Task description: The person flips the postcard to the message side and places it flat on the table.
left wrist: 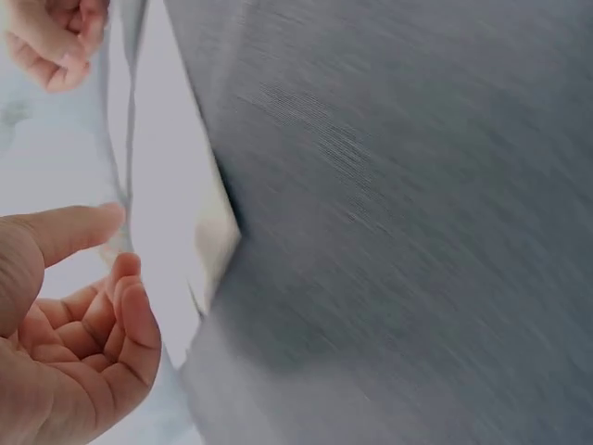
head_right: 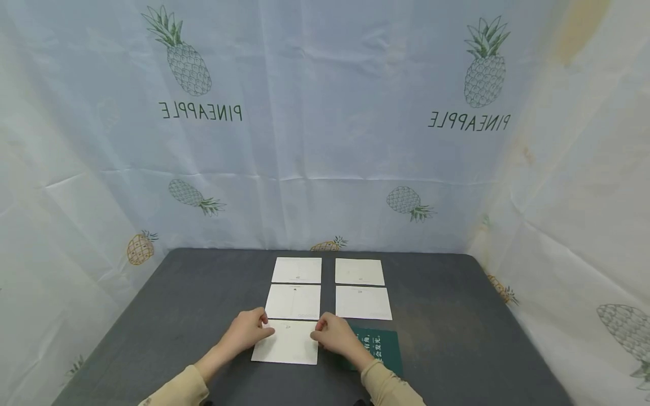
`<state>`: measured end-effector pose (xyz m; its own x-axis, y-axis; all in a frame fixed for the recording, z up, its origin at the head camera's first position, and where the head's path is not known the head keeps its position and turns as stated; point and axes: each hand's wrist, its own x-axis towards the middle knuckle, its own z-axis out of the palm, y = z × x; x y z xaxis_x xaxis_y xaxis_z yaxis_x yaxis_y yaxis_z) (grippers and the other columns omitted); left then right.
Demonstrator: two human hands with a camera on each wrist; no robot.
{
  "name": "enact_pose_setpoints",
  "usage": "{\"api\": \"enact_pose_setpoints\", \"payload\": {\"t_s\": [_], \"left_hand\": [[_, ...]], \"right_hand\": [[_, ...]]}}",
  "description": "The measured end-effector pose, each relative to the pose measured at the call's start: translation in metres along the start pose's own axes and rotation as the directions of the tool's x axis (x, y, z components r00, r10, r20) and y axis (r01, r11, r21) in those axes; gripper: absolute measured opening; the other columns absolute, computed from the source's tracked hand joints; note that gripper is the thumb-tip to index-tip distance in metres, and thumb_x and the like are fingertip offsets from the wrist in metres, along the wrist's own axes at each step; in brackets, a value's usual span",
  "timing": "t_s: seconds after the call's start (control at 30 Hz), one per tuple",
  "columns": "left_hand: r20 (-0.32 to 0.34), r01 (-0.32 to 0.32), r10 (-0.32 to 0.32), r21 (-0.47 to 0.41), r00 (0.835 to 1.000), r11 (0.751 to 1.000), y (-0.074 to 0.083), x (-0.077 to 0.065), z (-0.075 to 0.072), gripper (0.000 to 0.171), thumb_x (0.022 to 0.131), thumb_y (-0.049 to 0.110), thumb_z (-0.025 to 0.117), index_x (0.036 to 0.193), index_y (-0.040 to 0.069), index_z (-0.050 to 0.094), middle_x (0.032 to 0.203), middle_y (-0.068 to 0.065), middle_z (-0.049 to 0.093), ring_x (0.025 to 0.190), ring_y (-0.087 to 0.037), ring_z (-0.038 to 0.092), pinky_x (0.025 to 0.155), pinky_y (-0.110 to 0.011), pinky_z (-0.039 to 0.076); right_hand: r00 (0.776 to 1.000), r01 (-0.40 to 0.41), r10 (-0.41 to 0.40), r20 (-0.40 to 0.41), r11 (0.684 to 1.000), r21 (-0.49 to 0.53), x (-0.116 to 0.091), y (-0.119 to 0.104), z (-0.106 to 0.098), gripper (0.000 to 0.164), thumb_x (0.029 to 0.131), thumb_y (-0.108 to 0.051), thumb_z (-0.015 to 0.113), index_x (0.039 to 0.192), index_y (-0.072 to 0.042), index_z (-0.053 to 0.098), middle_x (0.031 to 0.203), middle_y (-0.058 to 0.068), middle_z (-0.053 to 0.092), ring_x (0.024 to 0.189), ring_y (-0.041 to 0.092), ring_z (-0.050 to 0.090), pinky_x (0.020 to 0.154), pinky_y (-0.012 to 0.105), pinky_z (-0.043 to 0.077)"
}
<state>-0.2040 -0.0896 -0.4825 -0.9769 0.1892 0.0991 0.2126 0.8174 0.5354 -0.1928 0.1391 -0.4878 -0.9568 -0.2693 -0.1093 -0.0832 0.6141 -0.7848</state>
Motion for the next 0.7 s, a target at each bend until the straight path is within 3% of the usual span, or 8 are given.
{"api": "enact_pose_setpoints", "payload": {"t_s": [0.2,0.43,0.57,0.7], "left_hand": [[0.026,-0.069,0.073,-0.104,0.997,0.992,0.032,0.006,0.013,0.02,0.074,0.016,0.071,0.082,0.001,0.061,0.056,0.003,0.051,0.048,-0.006,0.039,0.044,-0.019,0.031],[0.069,-0.111,0.129,-0.222,0.989,0.969,0.064,0.009,0.033,0.025,0.076,0.017,0.072,0.089,-0.003,0.063,0.058,0.001,0.054,0.048,-0.004,0.04,0.044,-0.019,0.032],[0.086,-0.127,0.154,-0.261,0.984,0.957,0.077,0.007,0.045,0.029,0.076,0.017,0.073,0.094,-0.005,0.064,0.061,0.001,0.054,0.051,-0.004,0.04,0.046,-0.019,0.033],[0.111,-0.123,0.16,-0.287,0.981,0.95,0.086,0.004,0.057,0.033,0.076,0.017,0.074,0.097,-0.006,0.065,0.066,0.0,0.054,0.055,-0.004,0.04,0.05,-0.019,0.034]], "right_hand": [[1.0,-0.01,0.011,-0.024,0.999,0.036,-0.007,0.001,-0.028,0.02,0.083,-0.02,0.066,0.094,-0.004,0.061,0.061,0.001,0.056,0.053,0.014,0.052,0.05,0.027,0.041],[0.999,-0.045,0.045,-0.011,0.999,0.016,-0.029,0.02,-0.066,0.037,0.083,-0.023,0.067,0.106,0.004,0.056,0.069,0.006,0.056,0.056,0.018,0.054,0.051,0.029,0.042],[0.993,-0.116,0.116,-0.019,0.993,-0.017,-0.044,0.033,-0.083,0.044,0.082,-0.023,0.068,0.111,0.007,0.053,0.076,0.006,0.056,0.061,0.017,0.054,0.054,0.03,0.043],[0.974,-0.215,0.207,-0.095,0.973,-0.082,-0.054,0.046,-0.095,0.046,0.079,-0.023,0.071,0.11,0.006,0.054,0.082,0.008,0.057,0.069,0.017,0.055,0.06,0.033,0.046]]}}
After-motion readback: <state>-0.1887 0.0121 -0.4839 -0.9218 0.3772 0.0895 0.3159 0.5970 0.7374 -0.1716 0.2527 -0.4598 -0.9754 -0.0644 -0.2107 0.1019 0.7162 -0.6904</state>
